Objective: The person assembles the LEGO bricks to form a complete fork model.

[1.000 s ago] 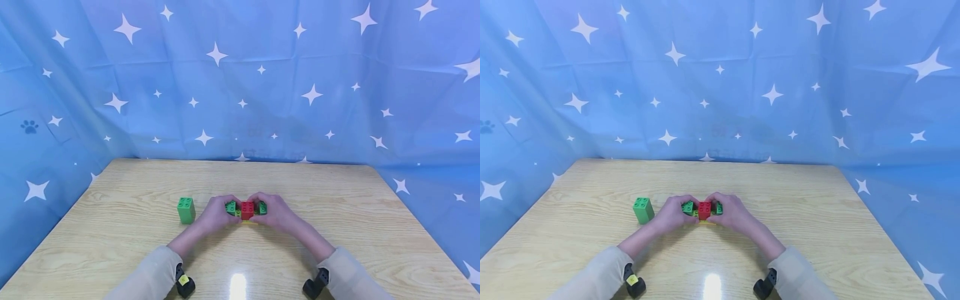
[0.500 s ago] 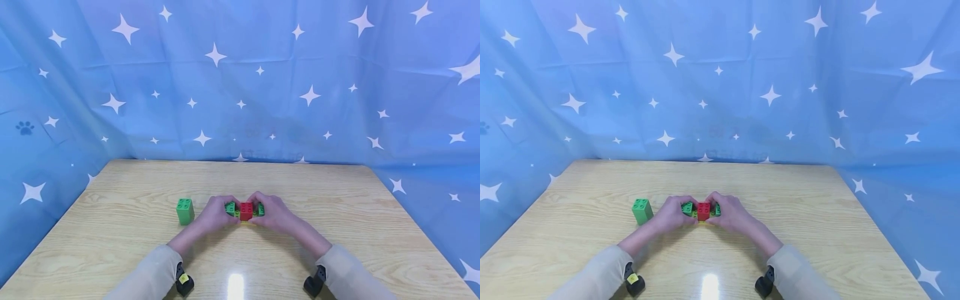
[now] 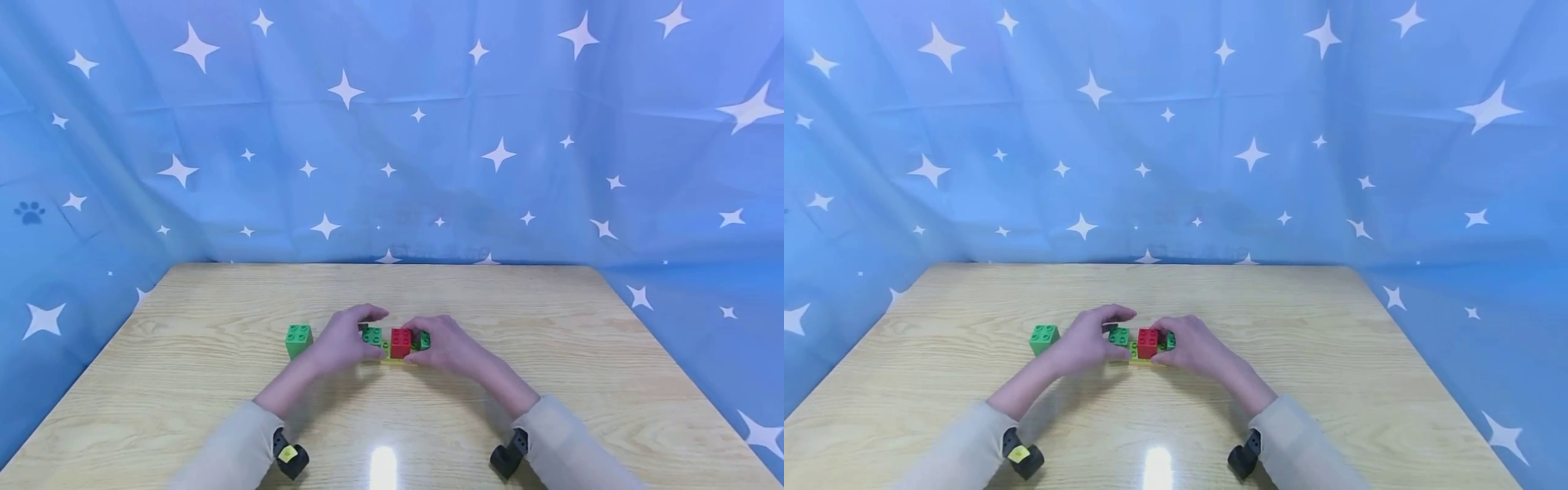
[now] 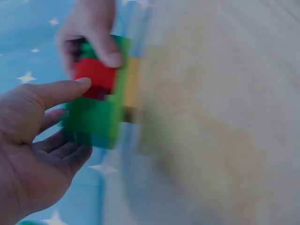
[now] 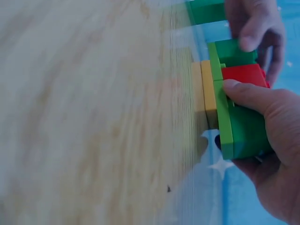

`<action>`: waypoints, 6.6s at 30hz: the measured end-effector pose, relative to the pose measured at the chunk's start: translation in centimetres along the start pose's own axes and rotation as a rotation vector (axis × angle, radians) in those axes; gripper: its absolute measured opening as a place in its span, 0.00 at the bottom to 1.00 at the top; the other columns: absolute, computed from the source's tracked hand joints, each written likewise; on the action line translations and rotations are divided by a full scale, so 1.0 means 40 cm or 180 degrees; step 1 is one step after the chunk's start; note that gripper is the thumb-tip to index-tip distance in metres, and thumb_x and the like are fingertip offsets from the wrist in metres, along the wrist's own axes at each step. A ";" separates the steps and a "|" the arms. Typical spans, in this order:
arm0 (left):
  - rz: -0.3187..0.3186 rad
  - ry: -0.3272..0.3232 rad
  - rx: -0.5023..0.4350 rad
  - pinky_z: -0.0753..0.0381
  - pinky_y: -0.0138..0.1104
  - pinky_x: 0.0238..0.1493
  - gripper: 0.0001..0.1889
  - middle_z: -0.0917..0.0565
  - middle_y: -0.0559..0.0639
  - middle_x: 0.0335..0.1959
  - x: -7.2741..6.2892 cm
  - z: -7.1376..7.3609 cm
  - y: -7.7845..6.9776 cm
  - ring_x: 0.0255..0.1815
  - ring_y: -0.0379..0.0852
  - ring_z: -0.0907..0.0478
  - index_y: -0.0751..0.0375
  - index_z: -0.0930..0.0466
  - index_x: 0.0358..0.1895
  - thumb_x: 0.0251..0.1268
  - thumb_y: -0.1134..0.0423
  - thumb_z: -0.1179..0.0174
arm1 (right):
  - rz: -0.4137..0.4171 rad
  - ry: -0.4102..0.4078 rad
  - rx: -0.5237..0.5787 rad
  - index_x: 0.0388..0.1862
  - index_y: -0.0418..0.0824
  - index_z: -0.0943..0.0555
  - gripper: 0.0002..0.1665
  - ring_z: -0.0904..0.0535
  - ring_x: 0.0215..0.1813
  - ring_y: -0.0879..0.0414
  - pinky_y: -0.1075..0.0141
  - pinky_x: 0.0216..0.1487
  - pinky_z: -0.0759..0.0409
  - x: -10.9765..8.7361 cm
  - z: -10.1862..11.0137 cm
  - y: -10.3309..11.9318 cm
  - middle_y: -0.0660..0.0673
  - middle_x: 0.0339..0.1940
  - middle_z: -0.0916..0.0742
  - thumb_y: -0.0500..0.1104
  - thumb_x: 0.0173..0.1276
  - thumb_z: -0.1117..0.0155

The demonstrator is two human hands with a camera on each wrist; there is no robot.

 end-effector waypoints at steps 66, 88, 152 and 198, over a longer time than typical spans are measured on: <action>0.0167 -0.0190 -0.0881 0.16 0.35 0.49 0.22 0.15 0.57 0.49 -0.147 0.136 0.165 0.55 0.57 0.18 0.70 0.22 0.58 0.63 0.70 0.29 | -0.0058 -0.0258 0.0418 0.60 0.38 0.17 0.29 0.18 0.46 0.53 0.61 0.43 0.17 0.000 0.018 0.008 0.44 0.49 0.11 0.41 0.60 0.20; 0.0022 -0.0002 -0.0994 0.17 0.41 0.56 0.22 0.15 0.56 0.53 -0.076 0.018 0.100 0.58 0.57 0.19 0.68 0.20 0.59 0.62 0.68 0.28 | 0.0293 -0.0713 0.0916 0.60 0.38 0.17 0.28 0.15 0.48 0.50 0.64 0.43 0.14 -0.007 0.077 0.067 0.43 0.50 0.11 0.38 0.60 0.20; -0.0210 -0.0322 -0.1406 0.16 0.39 0.53 0.32 0.18 0.53 0.60 -0.039 0.050 -0.025 0.54 0.52 0.20 0.55 0.23 0.67 0.58 0.69 0.24 | 0.0802 -0.0287 0.0285 0.60 0.38 0.17 0.29 0.15 0.45 0.56 0.64 0.46 0.15 0.003 0.104 0.117 0.47 0.48 0.10 0.40 0.60 0.19; -0.0254 -0.0311 -0.1464 0.14 0.40 0.47 0.23 0.15 0.55 0.54 -0.014 0.039 -0.014 0.51 0.52 0.18 0.59 0.14 0.58 0.58 0.68 0.24 | 0.0894 -0.0899 0.0939 0.52 0.39 0.17 0.22 0.14 0.44 0.53 0.64 0.41 0.13 -0.003 0.080 0.087 0.44 0.47 0.11 0.35 0.59 0.20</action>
Point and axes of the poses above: each hand's wrist, its own x-axis towards the middle knuckle, its own z-axis out of the back of the hand, y = z × x, the point moved 2 cm from there along x, towards the middle knuckle
